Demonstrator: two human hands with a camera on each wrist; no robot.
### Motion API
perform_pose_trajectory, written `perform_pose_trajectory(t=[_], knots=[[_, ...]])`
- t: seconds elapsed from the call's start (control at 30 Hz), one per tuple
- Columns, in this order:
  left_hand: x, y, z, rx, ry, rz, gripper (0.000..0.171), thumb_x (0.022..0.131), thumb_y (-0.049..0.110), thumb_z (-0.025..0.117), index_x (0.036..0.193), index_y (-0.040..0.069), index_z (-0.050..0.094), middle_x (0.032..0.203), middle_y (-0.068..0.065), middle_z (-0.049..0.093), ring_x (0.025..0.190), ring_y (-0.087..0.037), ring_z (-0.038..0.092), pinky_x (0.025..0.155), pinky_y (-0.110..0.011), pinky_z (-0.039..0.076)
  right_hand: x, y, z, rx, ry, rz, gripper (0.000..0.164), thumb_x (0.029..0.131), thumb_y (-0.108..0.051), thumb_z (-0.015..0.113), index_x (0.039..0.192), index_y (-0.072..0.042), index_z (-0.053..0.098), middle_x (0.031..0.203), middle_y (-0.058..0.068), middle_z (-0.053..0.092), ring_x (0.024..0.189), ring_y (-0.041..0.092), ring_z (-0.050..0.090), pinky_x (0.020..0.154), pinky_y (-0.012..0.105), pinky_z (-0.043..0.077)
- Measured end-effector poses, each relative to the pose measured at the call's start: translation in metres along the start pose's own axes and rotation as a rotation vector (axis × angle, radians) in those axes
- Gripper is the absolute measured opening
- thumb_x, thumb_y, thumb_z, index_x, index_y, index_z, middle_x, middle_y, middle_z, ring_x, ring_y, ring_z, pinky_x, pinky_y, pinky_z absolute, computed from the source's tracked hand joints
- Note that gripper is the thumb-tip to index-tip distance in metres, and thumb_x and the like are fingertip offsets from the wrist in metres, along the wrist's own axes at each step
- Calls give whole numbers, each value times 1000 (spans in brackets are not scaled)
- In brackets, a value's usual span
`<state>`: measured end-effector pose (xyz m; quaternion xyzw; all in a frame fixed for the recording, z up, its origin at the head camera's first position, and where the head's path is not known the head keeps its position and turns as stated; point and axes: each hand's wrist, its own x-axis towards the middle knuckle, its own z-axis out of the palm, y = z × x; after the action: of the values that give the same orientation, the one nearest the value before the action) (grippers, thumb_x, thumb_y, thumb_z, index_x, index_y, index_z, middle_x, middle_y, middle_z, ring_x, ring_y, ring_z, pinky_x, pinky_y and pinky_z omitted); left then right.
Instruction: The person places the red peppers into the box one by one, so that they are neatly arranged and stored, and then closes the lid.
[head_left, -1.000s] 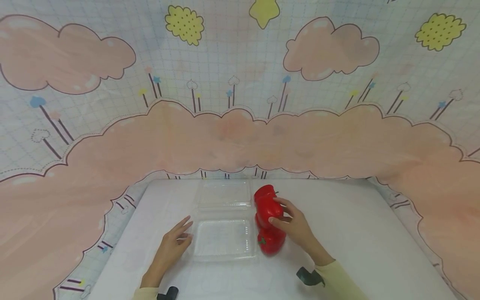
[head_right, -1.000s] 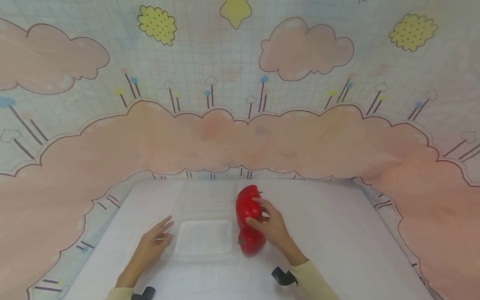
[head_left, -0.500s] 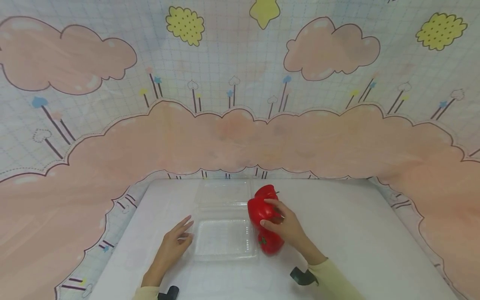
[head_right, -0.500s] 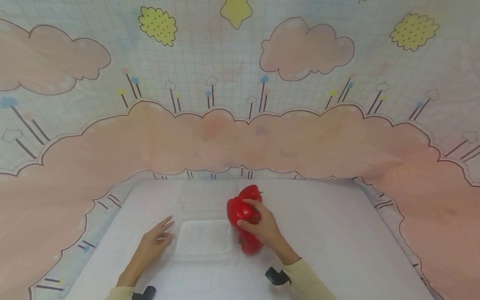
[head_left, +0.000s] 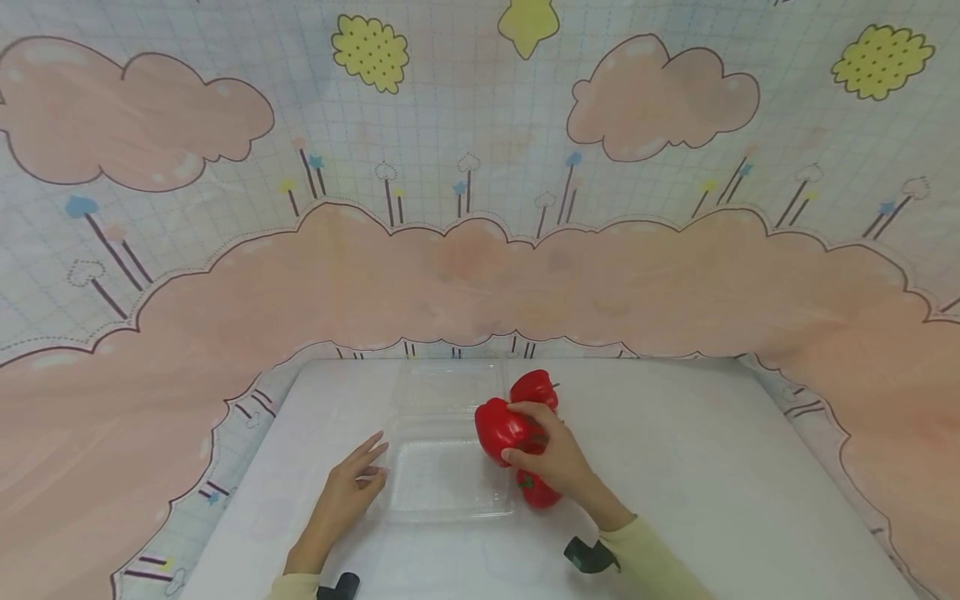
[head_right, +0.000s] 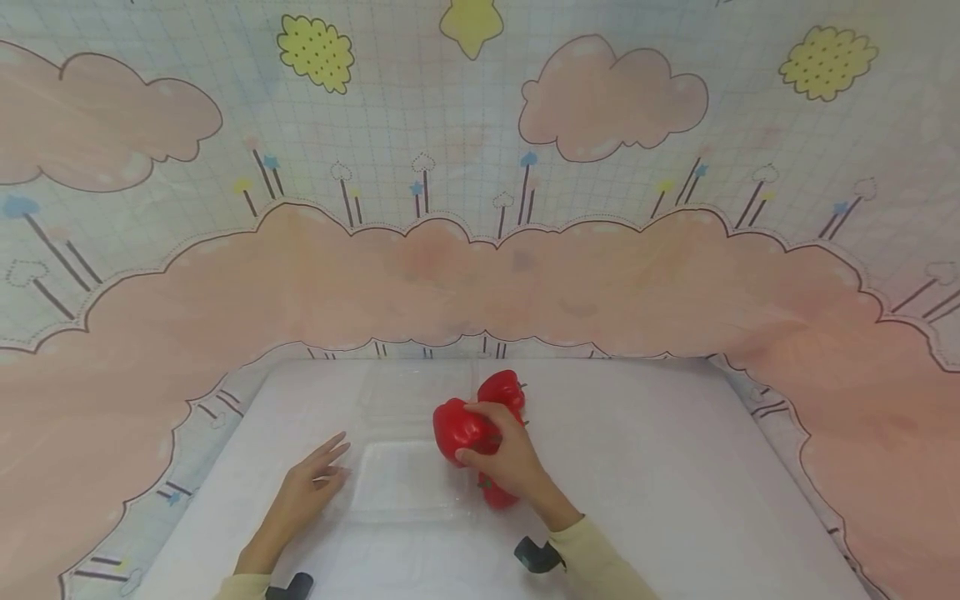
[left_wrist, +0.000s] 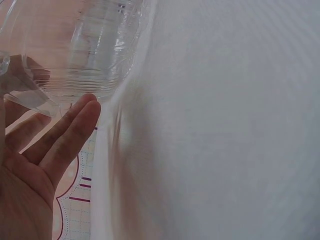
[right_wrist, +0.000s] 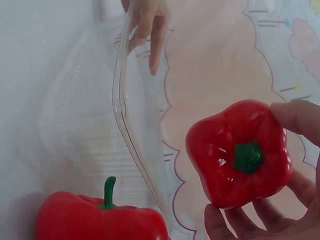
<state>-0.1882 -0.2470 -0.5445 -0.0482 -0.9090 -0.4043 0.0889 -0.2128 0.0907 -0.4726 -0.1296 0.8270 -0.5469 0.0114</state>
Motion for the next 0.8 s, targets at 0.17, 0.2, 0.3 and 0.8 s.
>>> perform_pose_trajectory(t=[0.17,0.2,0.3,0.8], knots=[[-1,0,0,-10,15,16,48,88,7,68,135,5,59,150,-9,49,100,-26,70,82,-26,61,2,1,7,10,-20,-19,65,74,-19,84,131,-30,55,137,3,52,126,31,49,87,47,60],[-1,0,0,-12,15,16,47,88,7,68,134,5,59,151,-9,49,100,-26,70,82,-26,61,2,2,9,15,-24,-19,65,74,-19,84,131,-30,54,137,3,52,126,32,49,87,47,60],[-1,-1,0,-11,14,13,47,88,7,68,134,5,59,151,-8,48,100,-26,70,82,-26,61,3,2,14,12,-38,-9,66,74,-20,84,132,-32,54,137,2,52,126,30,49,87,44,61],[-1,0,0,-12,19,17,47,88,6,68,134,5,60,151,-8,49,99,-26,70,81,-26,61,9,1,40,104,-134,13,68,75,-24,84,135,-28,51,138,4,53,126,28,49,89,39,60]])
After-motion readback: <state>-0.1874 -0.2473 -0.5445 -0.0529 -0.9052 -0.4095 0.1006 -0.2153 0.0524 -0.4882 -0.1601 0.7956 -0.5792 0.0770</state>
